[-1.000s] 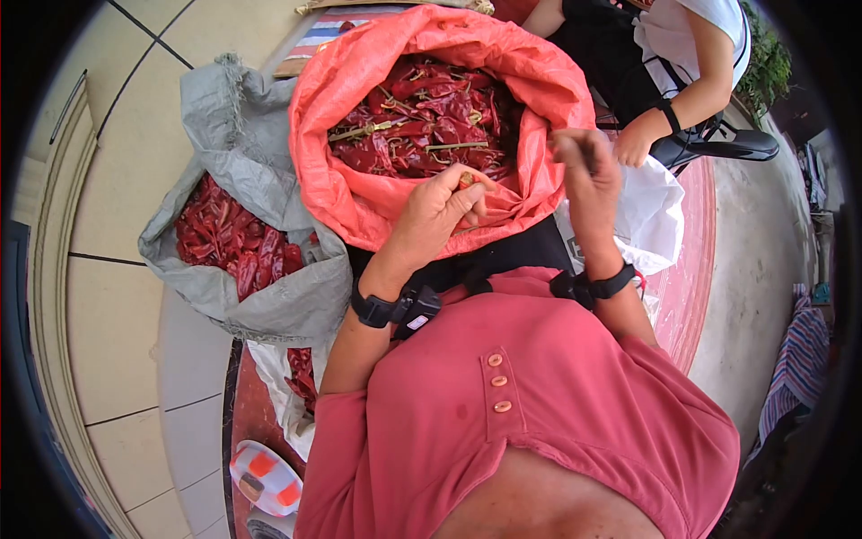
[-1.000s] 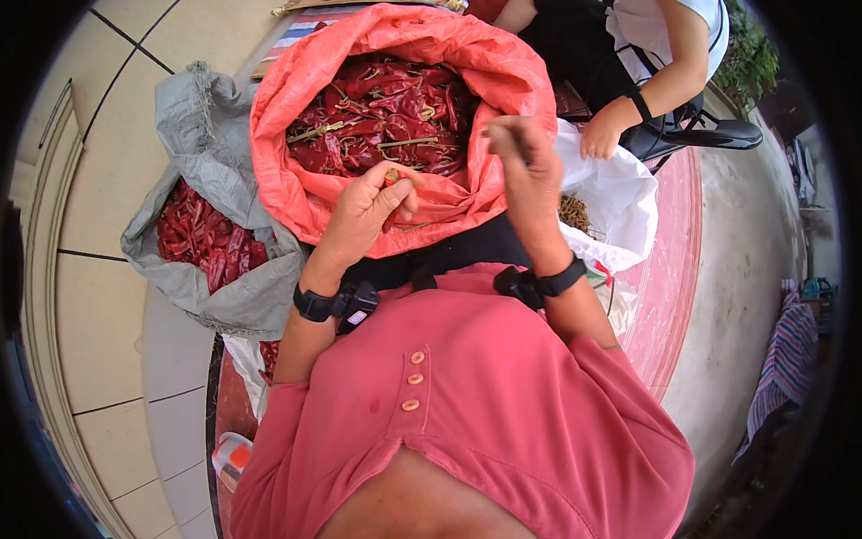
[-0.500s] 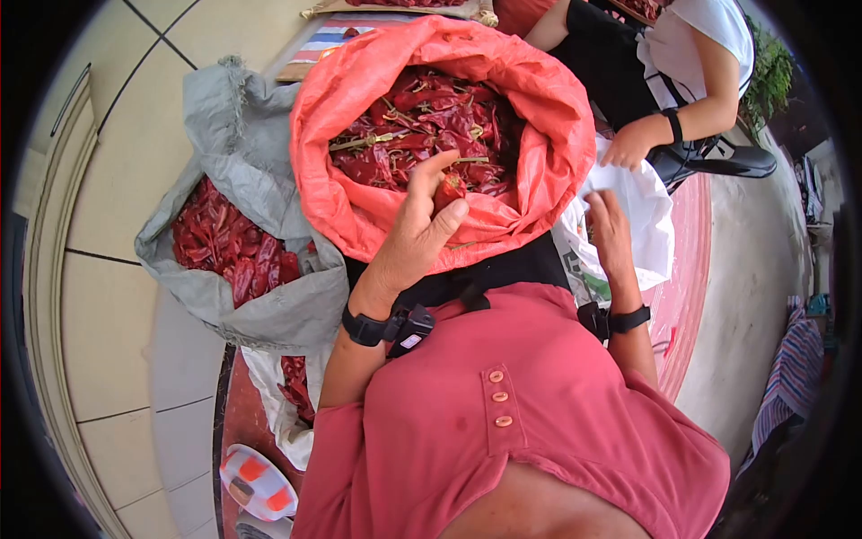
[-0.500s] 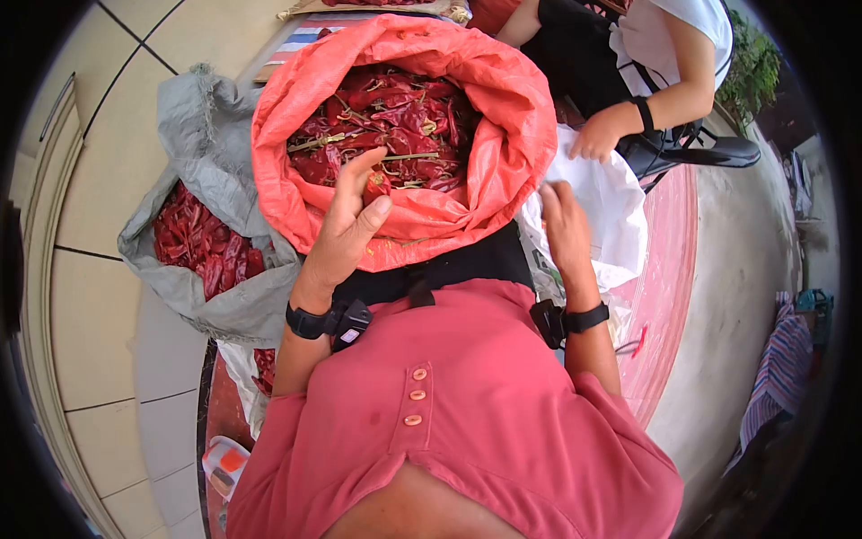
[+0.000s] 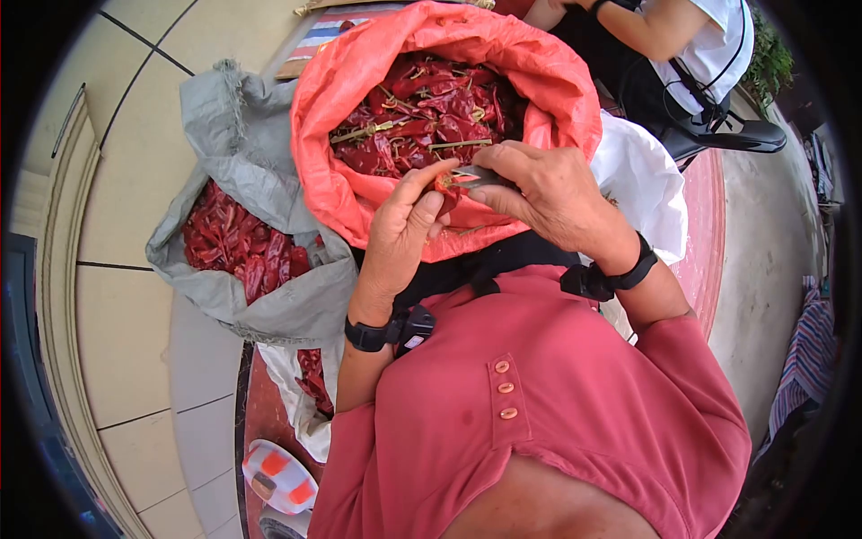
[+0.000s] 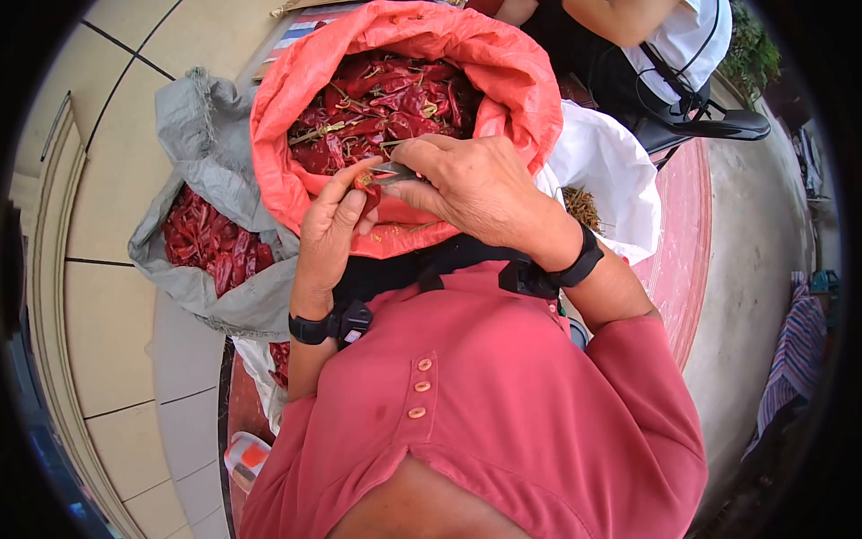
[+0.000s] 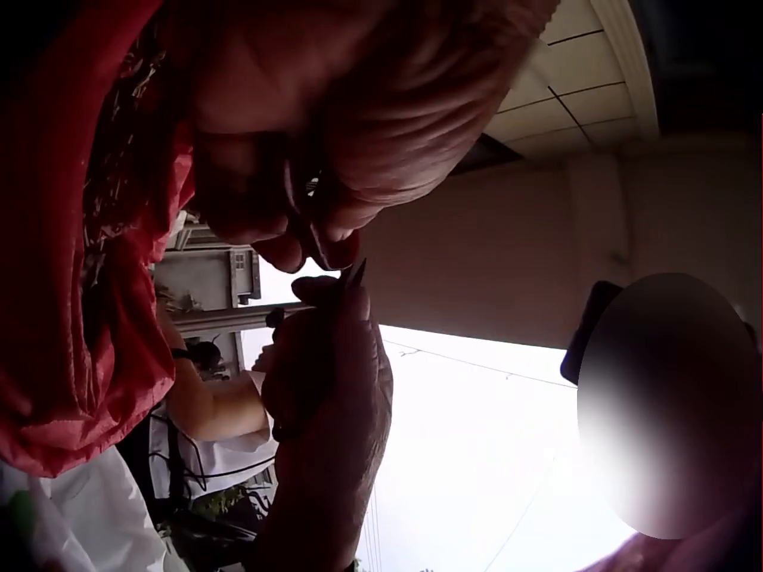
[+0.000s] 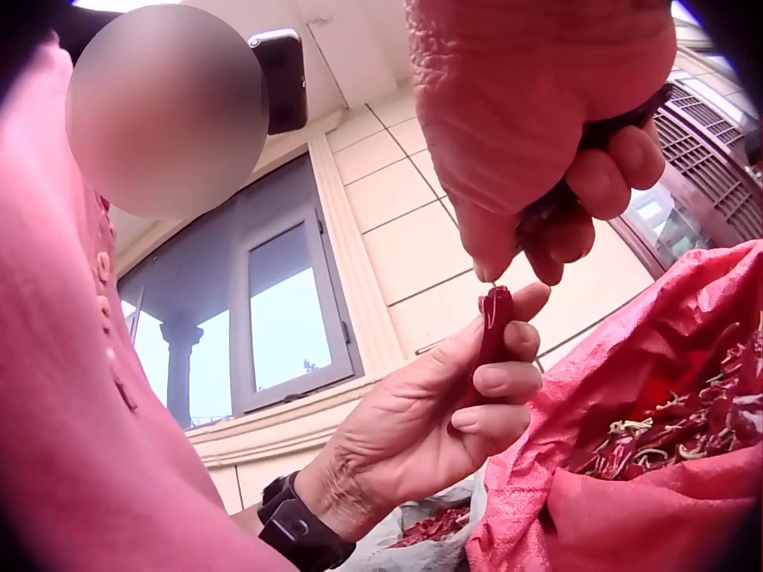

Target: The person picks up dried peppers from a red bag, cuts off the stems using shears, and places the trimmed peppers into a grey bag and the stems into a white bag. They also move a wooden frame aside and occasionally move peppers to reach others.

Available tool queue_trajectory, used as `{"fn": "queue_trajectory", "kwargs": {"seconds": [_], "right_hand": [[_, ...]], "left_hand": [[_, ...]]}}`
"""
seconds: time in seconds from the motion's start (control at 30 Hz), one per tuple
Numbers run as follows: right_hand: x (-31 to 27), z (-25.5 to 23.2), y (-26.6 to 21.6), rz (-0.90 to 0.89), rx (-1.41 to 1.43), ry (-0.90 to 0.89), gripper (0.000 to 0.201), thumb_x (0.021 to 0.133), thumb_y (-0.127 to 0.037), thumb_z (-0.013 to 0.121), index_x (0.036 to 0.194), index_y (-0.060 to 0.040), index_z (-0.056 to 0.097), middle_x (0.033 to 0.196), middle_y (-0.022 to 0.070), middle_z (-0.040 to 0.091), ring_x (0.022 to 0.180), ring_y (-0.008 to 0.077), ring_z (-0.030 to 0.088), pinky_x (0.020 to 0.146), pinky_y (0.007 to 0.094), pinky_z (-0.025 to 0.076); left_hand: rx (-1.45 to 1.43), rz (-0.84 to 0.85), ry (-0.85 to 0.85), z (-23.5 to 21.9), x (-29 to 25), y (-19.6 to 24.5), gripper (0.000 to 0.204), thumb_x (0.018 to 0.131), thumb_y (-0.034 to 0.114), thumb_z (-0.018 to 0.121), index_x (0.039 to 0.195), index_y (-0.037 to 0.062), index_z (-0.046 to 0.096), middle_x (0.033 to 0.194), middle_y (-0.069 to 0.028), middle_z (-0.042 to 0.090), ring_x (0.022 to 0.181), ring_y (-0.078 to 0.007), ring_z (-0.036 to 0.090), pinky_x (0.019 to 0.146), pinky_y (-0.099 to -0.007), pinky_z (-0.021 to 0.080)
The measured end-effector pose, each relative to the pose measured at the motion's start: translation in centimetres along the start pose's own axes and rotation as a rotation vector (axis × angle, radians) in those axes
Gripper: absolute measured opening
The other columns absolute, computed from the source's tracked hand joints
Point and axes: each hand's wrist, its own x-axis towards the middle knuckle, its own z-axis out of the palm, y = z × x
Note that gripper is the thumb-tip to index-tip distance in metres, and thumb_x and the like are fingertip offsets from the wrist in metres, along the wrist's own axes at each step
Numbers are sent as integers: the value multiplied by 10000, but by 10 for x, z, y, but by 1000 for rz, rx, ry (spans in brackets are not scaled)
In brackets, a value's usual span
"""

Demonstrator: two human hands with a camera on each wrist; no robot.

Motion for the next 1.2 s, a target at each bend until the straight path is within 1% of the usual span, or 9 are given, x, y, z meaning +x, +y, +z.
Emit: {"fn": "queue_trajectory", "kwargs": {"seconds": [0.03, 0.13, 0.33, 0.63, 0.83, 0.93, 1.03, 1.13, 1.2], "right_hand": [[0, 0, 0, -2, -31, -15, 326, 851, -250, 691, 1069, -18, 618, 886, 121, 660, 754, 305, 650, 651, 356, 510], [0, 4, 4, -40, 4, 60, 282, 872, -316, 648, 1000, -66, 627, 832, 103, 667, 713, 293, 654, 564, 388, 482], [4, 3, 6, -30, -59, 2, 288, 870, -324, 648, 994, -65, 631, 826, 101, 670, 687, 288, 653, 537, 383, 477], [5, 9, 4, -79, -156, 53, 304, 850, -321, 663, 991, -53, 640, 830, 83, 669, 668, 266, 659, 523, 374, 486], [1, 21, 6, -102, -214, 78, 299, 847, -316, 666, 992, -56, 642, 821, 82, 667, 668, 257, 658, 515, 365, 493], [0, 28, 7, -56, -146, 98, 291, 857, -313, 659, 978, -50, 642, 828, 107, 667, 670, 271, 655, 521, 372, 493], [-2, 47, 18, -24, 166, 152, 287, 898, -310, 635, 965, -31, 630, 740, 75, 633, 623, 222, 637, 519, 336, 473], [-6, 51, 13, 230, 754, 17, 300, 950, -325, 586, 958, -27, 626, 642, -4, 519, 549, 113, 517, 507, 266, 402], [-2, 37, 17, 452, 1042, -123, 306, 969, -334, 555, 956, -37, 627, 639, -42, 448, 567, 64, 428, 513, 232, 352]], "left_hand": [[-16, -1, 32, 2, -1, 0, 275, 1009, 184, 498, 1245, 42, 511, 1126, -61, 595, 894, -74, 577, 784, -205, 481], [-74, 81, 151, 7, -1, 2, 218, 984, 134, 545, 1174, 28, 535, 1119, -60, 615, 942, -72, 587, 801, -202, 479], [-37, 103, 182, 2, 1, -5, 196, 945, 66, 597, 1127, 13, 547, 1045, -43, 642, 922, -62, 583, 804, -197, 473], [96, 124, 279, 3, 1, -5, 129, 928, 82, 628, 1035, 12, 606, 916, -5, 656, 816, -44, 561, 741, -190, 461], [149, 129, 255, 3, 1, -13, 129, 935, 114, 627, 1019, 19, 604, 890, -4, 652, 788, -43, 568, 703, -191, 471], [-72, 60, 265, 8, 2, -13, 139, 951, 136, 608, 1040, 32, 583, 909, -11, 659, 816, -49, 593, 706, -192, 490], [-236, 86, 220, 7, 2, -19, 159, 962, 161, 596, 1066, 46, 561, 945, -16, 666, 844, -57, 610, 707, -192, 505], [-233, 59, 181, 4, 2, -21, 172, 960, 170, 599, 1081, 54, 558, 983, -11, 662, 856, -58, 609, 705, -191, 493], [-208, 21, 142, 4, 0, -25, 165, 956, 138, 596, 1091, 55, 554, 988, -23, 657, 857, -74, 609, 715, -208, 483]]}}
